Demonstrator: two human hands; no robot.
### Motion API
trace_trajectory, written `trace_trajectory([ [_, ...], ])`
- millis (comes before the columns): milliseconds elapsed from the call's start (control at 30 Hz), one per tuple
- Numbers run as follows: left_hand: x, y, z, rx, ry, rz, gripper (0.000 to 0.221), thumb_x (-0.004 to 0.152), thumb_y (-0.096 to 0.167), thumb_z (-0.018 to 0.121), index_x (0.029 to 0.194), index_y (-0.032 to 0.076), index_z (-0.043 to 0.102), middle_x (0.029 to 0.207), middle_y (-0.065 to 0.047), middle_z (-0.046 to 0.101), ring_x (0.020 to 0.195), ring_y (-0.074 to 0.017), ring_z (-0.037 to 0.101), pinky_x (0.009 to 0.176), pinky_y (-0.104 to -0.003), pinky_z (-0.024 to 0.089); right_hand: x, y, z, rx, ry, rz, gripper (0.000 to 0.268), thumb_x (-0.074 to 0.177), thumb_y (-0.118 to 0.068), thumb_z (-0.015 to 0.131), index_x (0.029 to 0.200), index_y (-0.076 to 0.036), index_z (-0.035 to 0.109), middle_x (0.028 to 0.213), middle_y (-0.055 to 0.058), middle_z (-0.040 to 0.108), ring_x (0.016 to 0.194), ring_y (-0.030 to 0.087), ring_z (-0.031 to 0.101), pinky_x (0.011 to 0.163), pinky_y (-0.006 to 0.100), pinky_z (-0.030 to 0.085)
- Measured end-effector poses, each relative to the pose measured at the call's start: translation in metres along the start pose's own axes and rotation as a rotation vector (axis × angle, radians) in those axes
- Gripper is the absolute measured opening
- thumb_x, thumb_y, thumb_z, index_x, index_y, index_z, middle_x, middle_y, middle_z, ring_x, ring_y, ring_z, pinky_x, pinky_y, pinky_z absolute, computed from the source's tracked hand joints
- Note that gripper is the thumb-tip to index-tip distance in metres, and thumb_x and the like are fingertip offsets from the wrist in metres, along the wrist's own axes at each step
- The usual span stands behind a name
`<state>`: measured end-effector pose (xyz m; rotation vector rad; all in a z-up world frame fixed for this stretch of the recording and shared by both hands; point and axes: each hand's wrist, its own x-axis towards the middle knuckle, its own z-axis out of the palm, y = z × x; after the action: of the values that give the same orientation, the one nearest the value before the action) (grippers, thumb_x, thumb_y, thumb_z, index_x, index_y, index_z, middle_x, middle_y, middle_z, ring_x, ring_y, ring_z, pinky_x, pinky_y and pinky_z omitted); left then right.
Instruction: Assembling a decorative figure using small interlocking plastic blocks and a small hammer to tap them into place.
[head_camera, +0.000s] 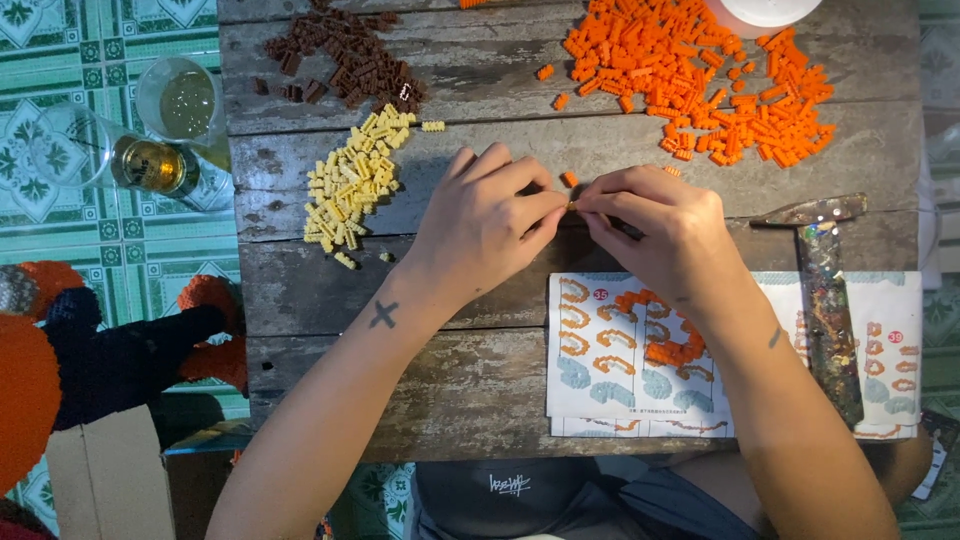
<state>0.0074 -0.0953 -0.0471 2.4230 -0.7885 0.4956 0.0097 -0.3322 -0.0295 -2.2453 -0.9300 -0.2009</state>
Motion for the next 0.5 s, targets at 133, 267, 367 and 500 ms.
trace_trajectory([
  [133, -0.0016, -0.0014, 0.0018, -0.012, 0.006, -0.001, 0.009, 0.099, 0.019, 0.085, 0.091, 0.015, 0.086, 0.097, -0.002, 0.075, 0.089, -0.0237, 0.065, 0.075, -0.039, 0.046, -0.0008, 0.0000, 0.0014, -0.023, -0.001, -0.006, 0.004, 0.101, 0.006, 0.084, 0.103, 0.009, 0.083, 0.107, 0.023, 0.081, 0.098, 0.040, 0.080, 0.083, 0.045, 0.067],
  [267, -0.0009, -0.0022, 0.0019, -0.003, 0.014, 0.022, 0.008, 0.099, 0.019, 0.087, 0.093, 0.014, 0.087, 0.097, -0.003, 0.075, 0.089, -0.0235, 0.065, 0.074, -0.039, 0.045, -0.0018, 0.0004, 0.0020, -0.065, -0.006, -0.025, 0.005, 0.102, 0.004, 0.084, 0.103, 0.009, 0.084, 0.108, 0.024, 0.080, 0.099, 0.041, 0.081, 0.084, 0.047, 0.067],
  [367, -0.0002, -0.0011, -0.0005, -0.018, 0.005, 0.018, 0.008, 0.099, 0.018, 0.086, 0.092, 0.014, 0.087, 0.097, -0.002, 0.075, 0.088, -0.0234, 0.065, 0.073, -0.039, 0.045, -0.0023, 0.0004, 0.0008, -0.091, -0.028, -0.035, 0.006, 0.100, 0.003, 0.085, 0.101, 0.008, 0.083, 0.110, 0.022, 0.080, 0.099, 0.040, 0.080, 0.083, 0.047, 0.067],
  [500, -0.0005, -0.0009, 0.0003, -0.006, 0.008, 0.023, 0.009, 0.099, 0.019, 0.086, 0.092, 0.014, 0.087, 0.097, -0.002, 0.075, 0.088, -0.0224, 0.065, 0.073, -0.038, 0.045, -0.0023, 0.0009, 0.0019, -0.112, -0.023, -0.045, 0.006, 0.100, 0.003, 0.085, 0.101, 0.008, 0.083, 0.109, 0.022, 0.079, 0.098, 0.040, 0.080, 0.082, 0.046, 0.067],
])
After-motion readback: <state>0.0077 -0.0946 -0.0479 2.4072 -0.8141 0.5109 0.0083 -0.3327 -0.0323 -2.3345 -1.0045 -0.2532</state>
